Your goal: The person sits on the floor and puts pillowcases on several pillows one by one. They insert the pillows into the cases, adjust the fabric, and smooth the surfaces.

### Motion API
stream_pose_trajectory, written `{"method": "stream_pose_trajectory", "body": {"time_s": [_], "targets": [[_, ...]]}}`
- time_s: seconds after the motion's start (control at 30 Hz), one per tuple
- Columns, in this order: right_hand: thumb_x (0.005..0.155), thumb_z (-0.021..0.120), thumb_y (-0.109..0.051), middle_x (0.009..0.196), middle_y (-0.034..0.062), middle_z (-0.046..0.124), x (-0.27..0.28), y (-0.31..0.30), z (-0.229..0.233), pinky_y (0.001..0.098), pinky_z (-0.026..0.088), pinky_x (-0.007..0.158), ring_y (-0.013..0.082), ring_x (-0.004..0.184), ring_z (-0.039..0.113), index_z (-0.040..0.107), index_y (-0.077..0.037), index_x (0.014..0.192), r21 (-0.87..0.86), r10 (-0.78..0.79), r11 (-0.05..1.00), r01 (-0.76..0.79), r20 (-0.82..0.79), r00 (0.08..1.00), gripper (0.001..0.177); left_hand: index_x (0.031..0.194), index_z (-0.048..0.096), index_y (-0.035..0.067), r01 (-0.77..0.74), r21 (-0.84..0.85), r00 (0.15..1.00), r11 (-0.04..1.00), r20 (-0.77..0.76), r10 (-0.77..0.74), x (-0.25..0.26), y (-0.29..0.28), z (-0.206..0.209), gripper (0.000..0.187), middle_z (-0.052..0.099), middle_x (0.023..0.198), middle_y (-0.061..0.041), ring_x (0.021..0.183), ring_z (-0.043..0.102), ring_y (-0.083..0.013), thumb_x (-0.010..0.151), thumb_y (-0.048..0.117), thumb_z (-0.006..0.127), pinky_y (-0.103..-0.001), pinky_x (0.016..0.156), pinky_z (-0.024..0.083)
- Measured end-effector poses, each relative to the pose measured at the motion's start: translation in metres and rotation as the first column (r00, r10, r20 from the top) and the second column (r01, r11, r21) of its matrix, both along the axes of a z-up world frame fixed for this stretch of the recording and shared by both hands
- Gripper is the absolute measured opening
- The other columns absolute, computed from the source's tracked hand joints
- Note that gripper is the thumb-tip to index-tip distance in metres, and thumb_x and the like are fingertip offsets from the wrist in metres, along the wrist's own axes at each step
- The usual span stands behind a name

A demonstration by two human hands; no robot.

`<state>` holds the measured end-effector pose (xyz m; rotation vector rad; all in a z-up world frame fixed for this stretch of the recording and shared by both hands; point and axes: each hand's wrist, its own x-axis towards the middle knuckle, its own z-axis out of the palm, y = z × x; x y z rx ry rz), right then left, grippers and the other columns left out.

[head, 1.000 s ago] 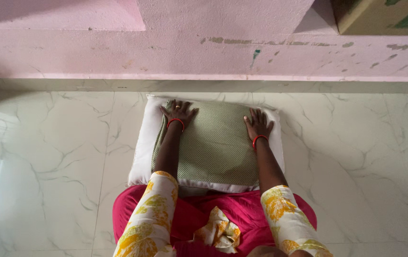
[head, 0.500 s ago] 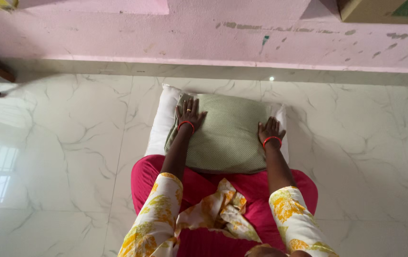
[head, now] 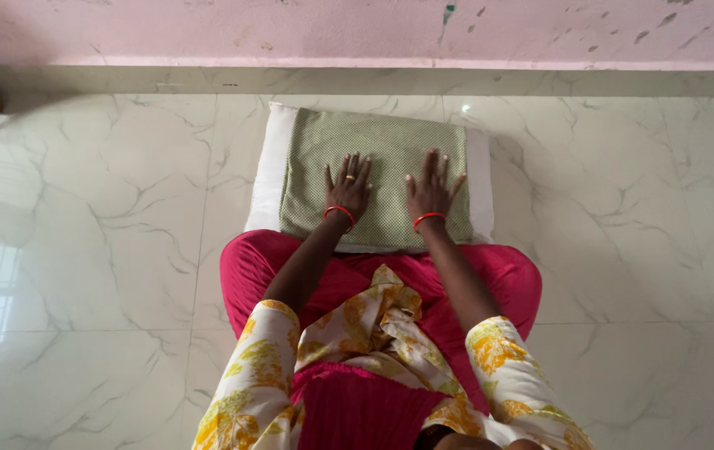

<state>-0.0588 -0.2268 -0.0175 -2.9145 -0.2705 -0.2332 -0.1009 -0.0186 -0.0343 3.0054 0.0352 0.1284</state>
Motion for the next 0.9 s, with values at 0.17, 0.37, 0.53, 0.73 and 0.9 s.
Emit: {"method": "stream_pose_trajectory", "body": {"time_s": [0.17, 0.37, 0.53, 0.73, 0.9], "targets": [[0.106, 0.034, -0.051, 0.174, 0.0025, 0.009, -0.012, 0.038, 0.004, 0.0796, -0.006, 0.114, 0.0267, 0.160, 0.007, 0.012, -0.035, 0.165, -0.056, -0.009, 0.998, 0.001, -0.146, 0.989, 0.065, 0.165, 0.014, 0.030, 0.055, -0.090, 0.997, 0.994, -0.056, -0.060, 0.004, -0.020, 0.010, 0.067, 0.009, 0.174, 0.000, 0.160, 0.009, -0.0225, 0.104, 0.038, 0.040, -0.064, 0.124, -0.004], [0.104, 0.033, -0.054, 0.174, 0.0046, 0.002, 0.008, 0.050, -0.014, 0.0815, -0.005, 0.112, 0.0308, 0.160, 0.002, 0.009, -0.037, 0.165, -0.152, -0.085, 0.987, 0.058, -0.181, 0.980, 0.067, 0.165, 0.012, 0.031, 0.047, -0.060, 0.996, 0.997, -0.071, -0.051, 0.028, -0.019, -0.012, 0.068, 0.009, 0.174, 0.002, 0.159, 0.010, -0.0227, 0.104, 0.040, 0.040, -0.065, 0.124, -0.002], [0.104, 0.030, -0.055, 0.173, 0.0062, -0.002, 0.017, 0.054, -0.038, 0.0820, -0.003, 0.111, 0.0346, 0.159, -0.001, 0.004, -0.034, 0.165, -0.258, -0.076, 0.966, 0.029, -0.175, 0.982, 0.069, 0.165, 0.005, 0.033, 0.019, 0.031, 0.990, 0.999, -0.142, -0.015, 0.036, -0.022, -0.028, 0.071, 0.002, 0.174, 0.004, 0.159, 0.006, -0.0206, 0.103, 0.042, 0.039, -0.063, 0.124, -0.001], [0.104, 0.029, -0.056, 0.173, 0.0066, -0.002, 0.022, 0.051, -0.044, 0.0817, -0.003, 0.110, 0.0348, 0.158, 0.000, 0.005, -0.033, 0.165, -0.248, -0.048, 0.969, 0.011, -0.147, 0.988, 0.069, 0.164, 0.003, 0.034, 0.014, 0.058, 0.992, 0.998, -0.126, -0.007, 0.036, -0.023, -0.026, 0.072, 0.001, 0.174, 0.005, 0.159, 0.007, -0.0192, 0.103, 0.043, 0.038, -0.063, 0.125, -0.001], [0.104, 0.031, -0.058, 0.174, 0.0065, 0.004, 0.003, 0.041, -0.032, 0.0804, -0.004, 0.112, 0.0327, 0.160, 0.003, 0.009, -0.033, 0.166, -0.211, -0.022, 0.977, 0.003, -0.088, 0.996, 0.070, 0.165, 0.006, 0.032, 0.025, 0.017, 0.988, 1.000, -0.155, -0.023, 0.017, -0.024, -0.005, 0.074, 0.003, 0.174, 0.003, 0.160, 0.008, -0.0218, 0.103, 0.046, 0.041, -0.063, 0.124, 0.000]]}}
